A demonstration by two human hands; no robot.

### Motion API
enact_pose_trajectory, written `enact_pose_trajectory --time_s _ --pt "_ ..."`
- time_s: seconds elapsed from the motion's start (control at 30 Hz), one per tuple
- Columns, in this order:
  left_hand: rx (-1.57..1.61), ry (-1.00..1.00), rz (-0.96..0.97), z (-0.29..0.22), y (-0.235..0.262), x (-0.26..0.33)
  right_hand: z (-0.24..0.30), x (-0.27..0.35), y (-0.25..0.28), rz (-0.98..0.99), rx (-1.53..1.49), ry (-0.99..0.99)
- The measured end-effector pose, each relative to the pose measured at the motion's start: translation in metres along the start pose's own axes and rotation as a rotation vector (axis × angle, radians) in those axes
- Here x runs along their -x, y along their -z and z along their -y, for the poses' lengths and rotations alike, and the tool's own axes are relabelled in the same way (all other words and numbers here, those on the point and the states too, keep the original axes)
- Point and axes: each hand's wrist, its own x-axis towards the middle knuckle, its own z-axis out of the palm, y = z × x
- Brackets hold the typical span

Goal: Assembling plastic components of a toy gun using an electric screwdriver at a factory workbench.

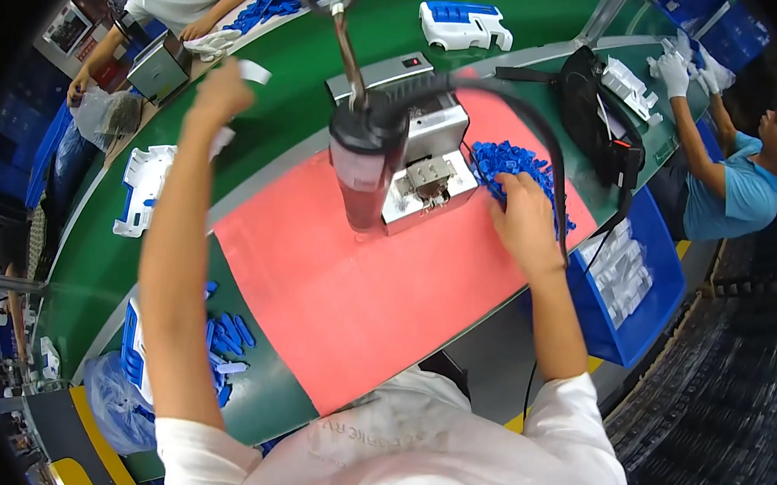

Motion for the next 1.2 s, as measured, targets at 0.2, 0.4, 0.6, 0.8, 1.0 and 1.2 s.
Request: enact_pose_trajectory --time_s 0.2,0.4,0.6,0.8,1.0,1.2 --pt "1.213 0.146 -0.010 0.118 0.075 0.124 0.006 -0.006 0.005 0.005 0.023 0.191" --pt "1.606 0.431 0.114 0.094 -0.026 0.270 0.010 -0.005 -0.005 0.185 0.249 0.159" --pt "0.951 0.089 -0.062 0.067 -0.030 0.328 0.029 -0.008 0.003 0.302 0.372 0.204" --pt "0.289 -0.203 0.059 0.109 -0.005 0.359 0.026 -0.019 -0.004 0.315 0.357 0.187" --pt "0.173 -0.245 0.085 0.097 -0.014 0.370 0.024 -0.001 0.000 0.343 0.251 0.203" --pt "0.267 -0.267 0.123 0.099 -0.013 0.368 0.029 -0.004 0.009 0.408 0.180 0.240"
